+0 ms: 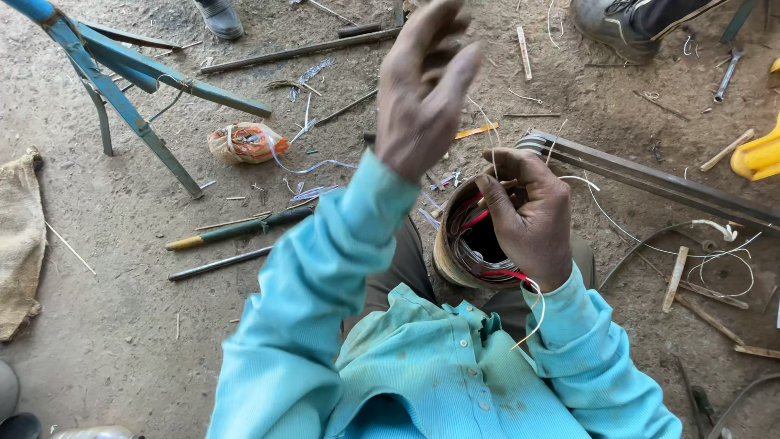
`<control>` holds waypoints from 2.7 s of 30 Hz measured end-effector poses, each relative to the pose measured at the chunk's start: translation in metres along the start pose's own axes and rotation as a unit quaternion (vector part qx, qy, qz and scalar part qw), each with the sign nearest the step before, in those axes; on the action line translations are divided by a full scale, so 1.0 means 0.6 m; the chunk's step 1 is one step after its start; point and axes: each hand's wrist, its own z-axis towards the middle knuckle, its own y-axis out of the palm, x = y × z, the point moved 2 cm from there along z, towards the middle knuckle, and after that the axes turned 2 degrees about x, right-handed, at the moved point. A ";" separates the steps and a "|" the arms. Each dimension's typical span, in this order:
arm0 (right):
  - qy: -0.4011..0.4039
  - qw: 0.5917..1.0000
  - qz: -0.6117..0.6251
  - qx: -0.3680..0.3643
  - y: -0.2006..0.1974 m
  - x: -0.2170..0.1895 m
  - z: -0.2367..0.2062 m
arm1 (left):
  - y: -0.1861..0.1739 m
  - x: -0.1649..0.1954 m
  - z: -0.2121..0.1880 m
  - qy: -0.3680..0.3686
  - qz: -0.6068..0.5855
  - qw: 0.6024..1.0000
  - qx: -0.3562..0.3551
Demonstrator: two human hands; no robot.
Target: The person sits on the ground holding a cylindrical coil with wires in their lap and uses pliers to cut and strip insulation from the wire ends one at a time. They pull stripped wires aside, sort through the coil, and at the end lift and reposition the coil.
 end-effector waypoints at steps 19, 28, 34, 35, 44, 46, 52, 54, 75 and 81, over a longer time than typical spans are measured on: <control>-0.030 0.988 0.155 0.002 -0.029 -0.003 -0.030 | 0.039 -0.059 -0.227 -0.315 -0.071 0.946 -0.041; -0.010 0.962 0.250 0.112 -0.160 0.075 -0.147 | 0.045 -0.065 -0.237 -0.327 -0.104 0.939 -0.034; 0.065 0.950 0.208 0.225 -0.156 0.144 -0.156 | 0.052 -0.070 -0.241 -0.323 -0.087 0.942 -0.041; 0.057 0.957 0.184 0.219 -0.153 0.145 -0.153 | 0.053 -0.072 -0.241 -0.323 -0.096 0.941 -0.039; 0.027 0.988 0.054 0.139 -0.154 0.102 -0.081 | 0.058 -0.078 -0.245 -0.342 -0.119 0.931 -0.038; 0.018 0.994 0.027 0.108 -0.151 0.086 -0.064 | 0.058 -0.078 -0.246 -0.342 -0.109 0.932 -0.039; 0.030 0.998 0.006 0.063 -0.142 0.058 -0.039 | 0.057 -0.078 -0.243 -0.323 -0.083 0.942 -0.037; 0.026 0.997 0.009 0.068 -0.141 0.063 -0.042 | 0.055 -0.077 -0.243 -0.326 -0.074 0.942 -0.036; -0.004 0.979 0.078 0.188 -0.096 0.158 -0.112 | 0.044 -0.078 -0.244 -0.323 -0.118 0.939 -0.007; -0.001 0.973 0.090 0.210 -0.086 0.163 -0.107 | 0.043 -0.083 -0.246 -0.313 -0.145 0.939 0.009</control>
